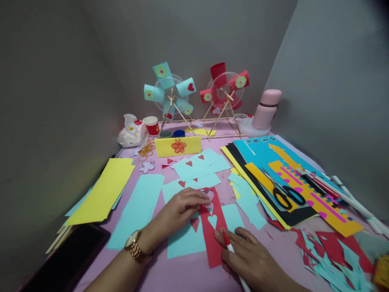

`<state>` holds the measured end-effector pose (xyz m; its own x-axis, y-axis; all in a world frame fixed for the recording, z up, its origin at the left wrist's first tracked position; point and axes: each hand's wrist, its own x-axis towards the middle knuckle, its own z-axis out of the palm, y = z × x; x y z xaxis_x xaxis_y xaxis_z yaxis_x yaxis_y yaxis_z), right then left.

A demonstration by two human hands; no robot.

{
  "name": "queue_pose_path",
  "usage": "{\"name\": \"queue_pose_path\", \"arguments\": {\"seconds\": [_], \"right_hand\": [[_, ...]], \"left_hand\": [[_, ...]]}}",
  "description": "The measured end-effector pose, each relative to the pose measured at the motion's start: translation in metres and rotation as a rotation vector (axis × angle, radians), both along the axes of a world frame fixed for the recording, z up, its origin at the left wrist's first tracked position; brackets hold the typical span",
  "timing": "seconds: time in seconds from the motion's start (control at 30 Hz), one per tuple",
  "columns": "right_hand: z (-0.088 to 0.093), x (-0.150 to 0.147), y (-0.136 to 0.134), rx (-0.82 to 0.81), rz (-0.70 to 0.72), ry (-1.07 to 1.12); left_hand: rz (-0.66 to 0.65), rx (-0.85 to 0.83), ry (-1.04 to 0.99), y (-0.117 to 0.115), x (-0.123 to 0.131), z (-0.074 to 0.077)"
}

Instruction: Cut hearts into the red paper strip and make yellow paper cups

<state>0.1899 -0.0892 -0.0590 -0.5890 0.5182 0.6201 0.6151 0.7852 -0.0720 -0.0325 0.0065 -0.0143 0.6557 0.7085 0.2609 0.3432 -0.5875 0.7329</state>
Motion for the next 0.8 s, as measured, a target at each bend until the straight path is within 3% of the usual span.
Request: {"name": "queue_pose_path", "arguments": {"seconds": [0.2, 0.33, 0.5, 0.8], "right_hand": [[0.000, -0.001, 0.001, 0.032, -0.011, 0.038], [0.000, -0.002, 0.002, 0.046, -0.012, 0.029], [-0.002, -0.003, 0.003, 0.064, -0.020, 0.039], [-0.002, -0.007, 0.006, 0.143, -0.058, 0.057]], "left_hand": [[-0.028, -0.032, 0.098, 0.010, -0.004, 0.026], [-0.115, -0.035, 0.203, 0.015, 0.001, 0.037], [-0.239, 0.014, 0.334, 0.013, 0.012, 0.031], [-0.170, 0.052, 0.449, 0.011, 0.013, 0.018]]}}
